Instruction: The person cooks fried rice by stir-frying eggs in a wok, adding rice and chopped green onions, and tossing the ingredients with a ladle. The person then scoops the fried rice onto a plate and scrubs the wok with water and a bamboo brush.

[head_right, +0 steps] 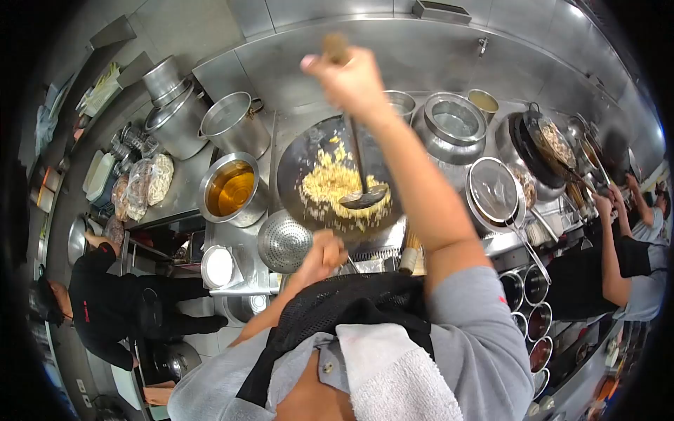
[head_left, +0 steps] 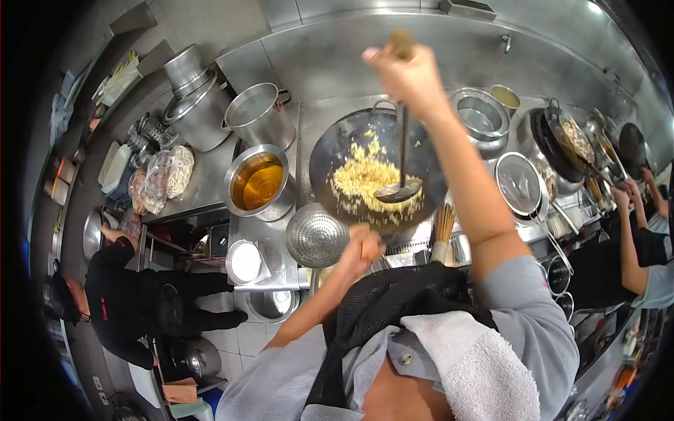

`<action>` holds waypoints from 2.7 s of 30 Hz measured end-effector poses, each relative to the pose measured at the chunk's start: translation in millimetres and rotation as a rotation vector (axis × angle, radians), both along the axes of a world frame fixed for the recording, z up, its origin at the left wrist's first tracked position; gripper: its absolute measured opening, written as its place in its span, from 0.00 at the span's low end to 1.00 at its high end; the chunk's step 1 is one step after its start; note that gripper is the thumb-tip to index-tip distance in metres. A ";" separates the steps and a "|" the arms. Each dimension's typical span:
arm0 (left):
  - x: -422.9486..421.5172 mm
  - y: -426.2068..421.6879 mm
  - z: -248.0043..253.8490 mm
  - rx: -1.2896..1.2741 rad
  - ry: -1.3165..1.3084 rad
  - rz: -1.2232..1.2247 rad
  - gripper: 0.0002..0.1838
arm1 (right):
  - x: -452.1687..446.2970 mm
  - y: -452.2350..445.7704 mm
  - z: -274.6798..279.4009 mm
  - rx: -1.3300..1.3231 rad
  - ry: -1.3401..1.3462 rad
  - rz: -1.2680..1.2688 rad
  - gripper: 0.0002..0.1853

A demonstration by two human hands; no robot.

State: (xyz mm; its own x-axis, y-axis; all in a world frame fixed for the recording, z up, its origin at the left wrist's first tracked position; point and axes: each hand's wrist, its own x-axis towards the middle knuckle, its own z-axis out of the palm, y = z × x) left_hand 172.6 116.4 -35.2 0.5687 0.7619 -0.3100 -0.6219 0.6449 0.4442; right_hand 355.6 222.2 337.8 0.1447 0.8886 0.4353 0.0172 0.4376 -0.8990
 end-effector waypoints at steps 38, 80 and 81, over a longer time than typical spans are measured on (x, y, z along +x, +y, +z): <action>-3.0 35.1 -34.2 -0.004 -0.002 -0.144 0.06 | -18.8 21.9 -75.5 0.162 0.256 0.057 0.14; -21.9 -32.6 -56.1 -0.061 -0.097 -0.035 0.05 | 19.1 35.8 -48.5 0.197 0.170 0.031 0.15; -24.7 -31.8 -41.8 -0.046 -0.099 -0.040 0.05 | 23.3 25.0 -22.1 0.145 0.199 0.089 0.15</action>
